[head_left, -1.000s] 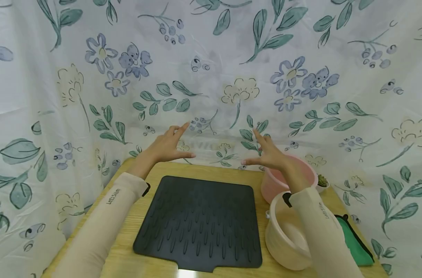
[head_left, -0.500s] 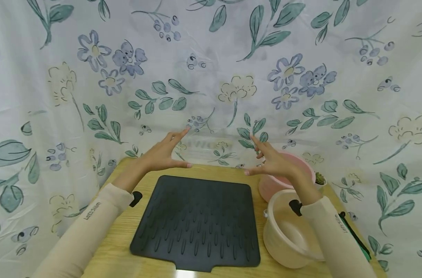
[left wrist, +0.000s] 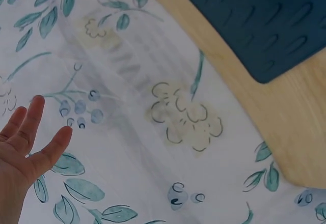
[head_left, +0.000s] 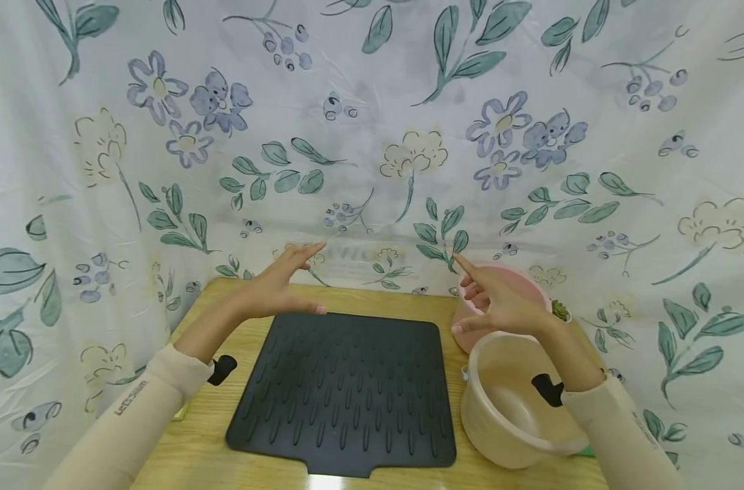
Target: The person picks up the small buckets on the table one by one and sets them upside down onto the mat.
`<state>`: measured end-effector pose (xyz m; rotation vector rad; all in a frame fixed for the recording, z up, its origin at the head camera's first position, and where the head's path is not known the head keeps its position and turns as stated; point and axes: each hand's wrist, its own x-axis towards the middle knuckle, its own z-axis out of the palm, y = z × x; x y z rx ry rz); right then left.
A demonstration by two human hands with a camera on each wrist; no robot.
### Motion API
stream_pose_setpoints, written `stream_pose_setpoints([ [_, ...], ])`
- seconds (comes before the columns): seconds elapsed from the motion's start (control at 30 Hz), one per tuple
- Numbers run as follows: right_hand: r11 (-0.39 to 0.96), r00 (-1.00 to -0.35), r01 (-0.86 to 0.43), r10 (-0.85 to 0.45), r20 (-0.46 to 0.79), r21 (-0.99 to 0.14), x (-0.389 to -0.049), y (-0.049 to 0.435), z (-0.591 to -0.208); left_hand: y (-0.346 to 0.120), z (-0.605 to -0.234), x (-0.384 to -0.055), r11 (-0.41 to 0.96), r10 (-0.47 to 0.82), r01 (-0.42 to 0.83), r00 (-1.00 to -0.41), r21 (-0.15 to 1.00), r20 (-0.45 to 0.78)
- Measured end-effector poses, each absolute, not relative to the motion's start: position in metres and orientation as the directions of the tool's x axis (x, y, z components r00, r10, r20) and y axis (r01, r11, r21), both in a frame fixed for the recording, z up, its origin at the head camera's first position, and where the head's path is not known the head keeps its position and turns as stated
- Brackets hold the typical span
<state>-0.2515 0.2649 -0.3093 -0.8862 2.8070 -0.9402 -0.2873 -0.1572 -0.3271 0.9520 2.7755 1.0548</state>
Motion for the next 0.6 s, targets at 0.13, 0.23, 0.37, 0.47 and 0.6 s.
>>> stream_pose_setpoints([
  [0.13,0.637,-0.835,-0.503,-0.533,0.137,-0.585,-0.243,0.273,-0.315,-0.158,-0.33,-0.279,0.562,0.559,0.541,-0.806,0.626,0.195],
  [0.23,0.629,-0.842,-0.486,-0.524,0.131,-0.607,-0.234,0.279,-0.317,-0.161,-0.333,-0.272,0.536,0.56,0.531,-0.806,0.656,0.193],
  [0.37,0.619,-0.854,-0.451,-0.507,0.112,-0.643,-0.22,0.288,-0.318,-0.165,-0.338,-0.264,0.48,0.564,0.538,-0.795,0.693,0.226],
  [0.47,0.607,-0.852,-0.458,-0.508,0.126,-0.65,-0.211,0.295,-0.32,-0.169,-0.343,-0.259,0.446,0.558,0.546,-0.789,0.709,0.257],
  [0.6,0.589,-0.843,-0.482,-0.513,0.16,-0.649,-0.202,0.304,-0.323,-0.175,-0.349,-0.253,0.429,0.54,0.531,-0.8,0.731,0.264],
])
